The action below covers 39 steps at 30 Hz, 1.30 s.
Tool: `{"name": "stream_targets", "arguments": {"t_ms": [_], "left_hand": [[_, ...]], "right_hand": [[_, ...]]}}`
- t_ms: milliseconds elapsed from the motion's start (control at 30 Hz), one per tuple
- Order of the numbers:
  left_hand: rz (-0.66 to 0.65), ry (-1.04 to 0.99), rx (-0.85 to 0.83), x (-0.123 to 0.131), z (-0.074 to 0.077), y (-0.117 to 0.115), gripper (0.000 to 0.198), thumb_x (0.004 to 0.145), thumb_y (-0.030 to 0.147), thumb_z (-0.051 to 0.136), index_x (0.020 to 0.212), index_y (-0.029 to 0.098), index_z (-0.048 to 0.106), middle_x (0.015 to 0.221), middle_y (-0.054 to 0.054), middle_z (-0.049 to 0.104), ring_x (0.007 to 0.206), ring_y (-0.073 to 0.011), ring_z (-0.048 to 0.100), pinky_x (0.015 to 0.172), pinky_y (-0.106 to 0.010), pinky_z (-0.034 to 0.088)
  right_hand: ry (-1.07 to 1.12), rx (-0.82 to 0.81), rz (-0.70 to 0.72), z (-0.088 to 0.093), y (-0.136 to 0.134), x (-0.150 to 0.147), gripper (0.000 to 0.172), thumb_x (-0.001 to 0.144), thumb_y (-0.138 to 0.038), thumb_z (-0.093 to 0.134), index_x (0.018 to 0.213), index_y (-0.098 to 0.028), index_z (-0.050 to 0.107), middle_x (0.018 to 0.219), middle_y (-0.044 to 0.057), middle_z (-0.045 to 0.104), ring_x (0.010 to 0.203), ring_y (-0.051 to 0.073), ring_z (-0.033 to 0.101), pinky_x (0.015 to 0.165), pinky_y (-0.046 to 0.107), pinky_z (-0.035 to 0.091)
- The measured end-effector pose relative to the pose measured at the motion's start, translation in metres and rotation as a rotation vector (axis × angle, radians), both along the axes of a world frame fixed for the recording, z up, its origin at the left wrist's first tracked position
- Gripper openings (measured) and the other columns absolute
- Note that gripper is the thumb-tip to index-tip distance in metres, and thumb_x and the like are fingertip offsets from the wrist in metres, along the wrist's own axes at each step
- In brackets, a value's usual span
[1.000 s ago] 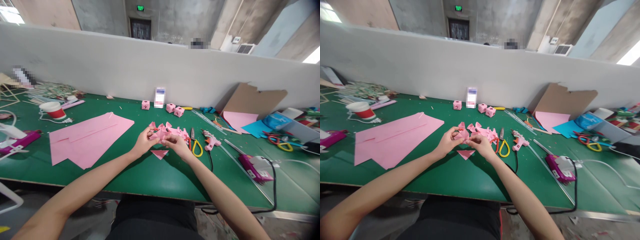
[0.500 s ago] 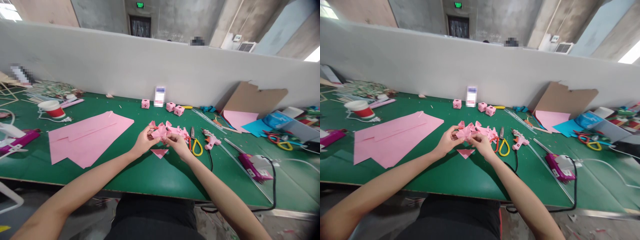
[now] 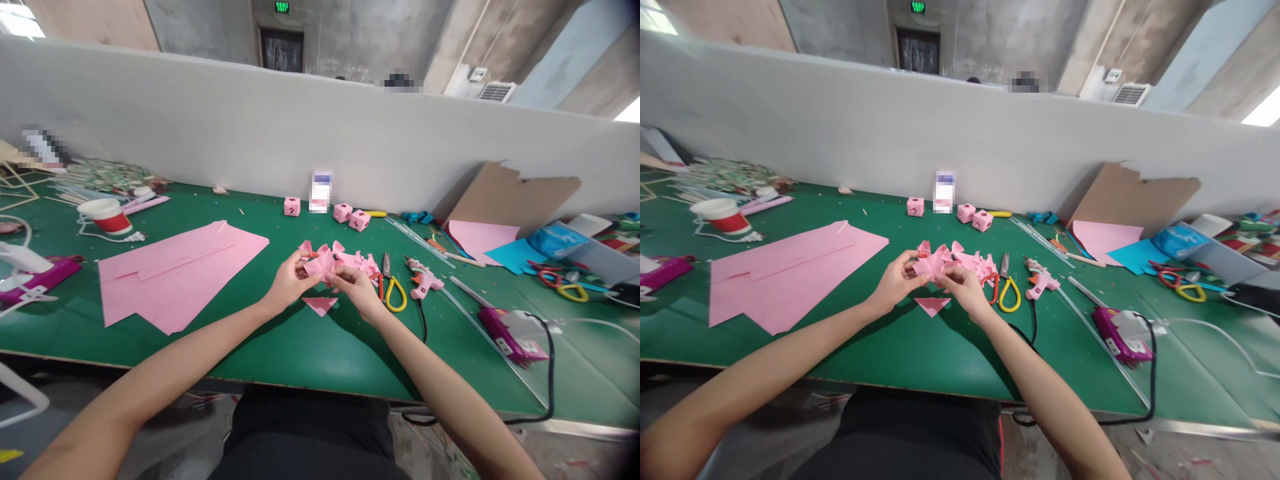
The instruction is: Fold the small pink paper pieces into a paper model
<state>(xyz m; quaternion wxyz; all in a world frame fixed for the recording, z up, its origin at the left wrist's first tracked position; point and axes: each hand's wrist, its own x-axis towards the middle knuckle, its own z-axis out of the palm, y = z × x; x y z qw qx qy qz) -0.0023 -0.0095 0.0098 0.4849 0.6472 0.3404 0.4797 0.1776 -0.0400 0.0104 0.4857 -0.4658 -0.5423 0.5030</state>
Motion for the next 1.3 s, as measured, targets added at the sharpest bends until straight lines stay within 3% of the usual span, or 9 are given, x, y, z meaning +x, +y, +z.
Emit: {"name": "stream_targets", "arguments": {"t_ms": [133, 367, 667, 1300], "left_hand": [[-0.004, 0.020, -0.002, -0.0002, 0.0005, -0.0004, 0.047, 0.073, 0.031, 0.074, 0.111, 0.016, 0.051, 0.086, -0.004, 0.068, 0.072, -0.0164, 0.067, 0.069, -0.030, 0.056], [0.023, -0.033, -0.017, 0.0017, 0.0028, -0.0052, 0.045, 0.073, 0.030, 0.073, 0.110, 0.016, 0.052, 0.090, -0.006, 0.069, 0.077, -0.0179, 0.068, 0.071, -0.031, 0.056], [0.028, 0.004, 0.007, 0.0016, 0.0060, -0.0075, 0.043, 0.073, 0.029, 0.072, 0.109, 0.017, 0.052, 0.080, 0.001, 0.062, 0.067, -0.0122, 0.062, 0.066, -0.026, 0.053], [0.084, 0.125, 0.031, 0.0003, 0.0027, -0.0053, 0.042, 0.073, 0.030, 0.072, 0.109, 0.017, 0.054, 0.077, 0.000, 0.062, 0.066, -0.0144, 0.062, 0.062, -0.025, 0.049]], "right_hand": [[-0.011, 0.001, 0.001, 0.0015, -0.0013, -0.0003, 0.036, 0.067, -0.051, 0.079, 0.077, -0.018, 0.069, 0.075, 0.003, 0.068, 0.073, 0.018, 0.064, 0.064, 0.029, 0.049], [-0.021, 0.013, -0.001, -0.0002, -0.0015, -0.0010, 0.037, 0.068, -0.052, 0.078, 0.081, -0.019, 0.071, 0.079, 0.004, 0.069, 0.075, 0.019, 0.064, 0.066, 0.030, 0.050], [-0.031, 0.009, 0.003, -0.0020, -0.0010, -0.0003, 0.035, 0.069, -0.051, 0.077, 0.079, -0.018, 0.070, 0.077, 0.004, 0.070, 0.074, 0.018, 0.065, 0.067, 0.030, 0.049], [-0.030, 0.068, -0.018, -0.0057, 0.0012, -0.0016, 0.036, 0.070, -0.052, 0.076, 0.080, -0.018, 0.069, 0.075, 0.003, 0.068, 0.069, 0.016, 0.062, 0.064, 0.029, 0.050]]}}
